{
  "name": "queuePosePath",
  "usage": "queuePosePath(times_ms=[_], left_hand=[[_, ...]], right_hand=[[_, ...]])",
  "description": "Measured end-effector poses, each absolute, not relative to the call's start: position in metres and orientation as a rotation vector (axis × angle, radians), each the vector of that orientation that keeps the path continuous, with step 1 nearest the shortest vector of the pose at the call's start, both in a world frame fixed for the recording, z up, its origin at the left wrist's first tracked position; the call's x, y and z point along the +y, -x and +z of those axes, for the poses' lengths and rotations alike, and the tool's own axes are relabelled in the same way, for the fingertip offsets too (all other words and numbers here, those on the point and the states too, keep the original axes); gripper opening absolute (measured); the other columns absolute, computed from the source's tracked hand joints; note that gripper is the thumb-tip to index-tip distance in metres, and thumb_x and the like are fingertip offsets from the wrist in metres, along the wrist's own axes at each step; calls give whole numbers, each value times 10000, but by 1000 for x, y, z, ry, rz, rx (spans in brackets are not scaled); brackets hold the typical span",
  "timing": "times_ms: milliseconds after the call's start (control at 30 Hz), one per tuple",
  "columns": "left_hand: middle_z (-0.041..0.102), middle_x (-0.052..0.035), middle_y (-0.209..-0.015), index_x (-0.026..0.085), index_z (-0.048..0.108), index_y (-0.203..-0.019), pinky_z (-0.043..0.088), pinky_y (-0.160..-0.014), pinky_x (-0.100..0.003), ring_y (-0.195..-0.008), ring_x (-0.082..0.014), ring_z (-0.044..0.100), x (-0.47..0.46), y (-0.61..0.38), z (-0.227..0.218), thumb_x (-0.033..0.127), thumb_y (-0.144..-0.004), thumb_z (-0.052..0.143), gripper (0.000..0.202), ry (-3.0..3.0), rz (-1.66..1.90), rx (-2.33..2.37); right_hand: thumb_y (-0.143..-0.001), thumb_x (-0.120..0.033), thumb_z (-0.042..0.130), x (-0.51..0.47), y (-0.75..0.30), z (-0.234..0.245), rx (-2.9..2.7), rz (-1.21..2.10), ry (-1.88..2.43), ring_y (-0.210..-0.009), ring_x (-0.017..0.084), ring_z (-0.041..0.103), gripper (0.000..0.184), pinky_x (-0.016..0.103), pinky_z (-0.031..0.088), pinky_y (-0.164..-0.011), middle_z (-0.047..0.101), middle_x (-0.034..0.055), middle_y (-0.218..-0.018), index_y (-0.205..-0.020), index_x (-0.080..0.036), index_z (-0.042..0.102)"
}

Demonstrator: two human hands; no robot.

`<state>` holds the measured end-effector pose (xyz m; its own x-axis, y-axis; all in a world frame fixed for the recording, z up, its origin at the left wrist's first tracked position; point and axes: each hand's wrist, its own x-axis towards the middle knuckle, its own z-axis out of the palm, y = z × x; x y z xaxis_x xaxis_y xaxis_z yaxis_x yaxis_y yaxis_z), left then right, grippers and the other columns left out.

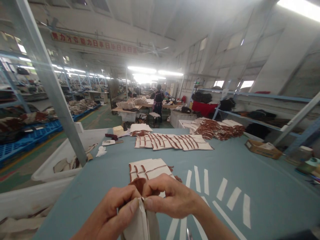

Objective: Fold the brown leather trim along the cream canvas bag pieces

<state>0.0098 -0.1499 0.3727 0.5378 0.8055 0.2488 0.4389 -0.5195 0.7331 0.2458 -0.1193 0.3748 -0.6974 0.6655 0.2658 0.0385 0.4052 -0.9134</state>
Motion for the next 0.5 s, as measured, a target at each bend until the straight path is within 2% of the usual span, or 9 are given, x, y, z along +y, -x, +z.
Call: queuePosePath(times_ms=[133, 200, 267, 400, 500], left_hand=[[636, 30, -725, 220, 648, -743, 471, -695, -231, -712, -163, 614, -155, -12, 372, 582, -1066, 496, 508, -2069, 866, 1087], [643, 29, -728, 222, 656, -739, 467, -699, -234, -712, -166, 616, -157, -14, 372, 570, -1061, 501, 499, -2035, 890, 1094], [662, 24, -744, 223, 664, -756, 469, -701, -235, -720, -173, 629, -157, -15, 371, 559, -1061, 502, 482, -2032, 861, 1050], [683, 9, -792, 227, 647, -753, 484, -761, -243, -789, -196, 642, -152, -18, 371, 598, -1055, 486, 505, -1965, 857, 1044], [540, 18, -719, 222, 536, -695, 432, -674, -255, -704, -178, 523, -144, -22, 371, 659, -1024, 473, 550, -1910, 796, 1012]], right_hand=[[-945, -668, 720, -118, -245, 373, -2047, 1441, 600, -592, 95, 451, 521, 211, 365, -542, 545, -44, -675, -789, -184, 605], [-949, -589, 718, -120, -246, 376, -2057, 1395, 661, -584, 94, 438, 447, 209, 350, -531, 533, -49, -661, -789, -185, 613], [-951, -446, 691, -125, -246, 381, -2095, 1266, 736, -584, 93, 442, 316, 207, 345, -535, 534, -53, -652, -786, -184, 628], [-872, -236, 664, -135, -242, 389, -2147, 999, 879, -572, 82, 467, 153, 209, 352, -572, 558, -60, -641, -730, -182, 640], [-834, -199, 684, -138, -239, 391, -2124, 921, 973, -565, 81, 469, 165, 209, 351, -577, 538, -67, -614, -683, -182, 620]])
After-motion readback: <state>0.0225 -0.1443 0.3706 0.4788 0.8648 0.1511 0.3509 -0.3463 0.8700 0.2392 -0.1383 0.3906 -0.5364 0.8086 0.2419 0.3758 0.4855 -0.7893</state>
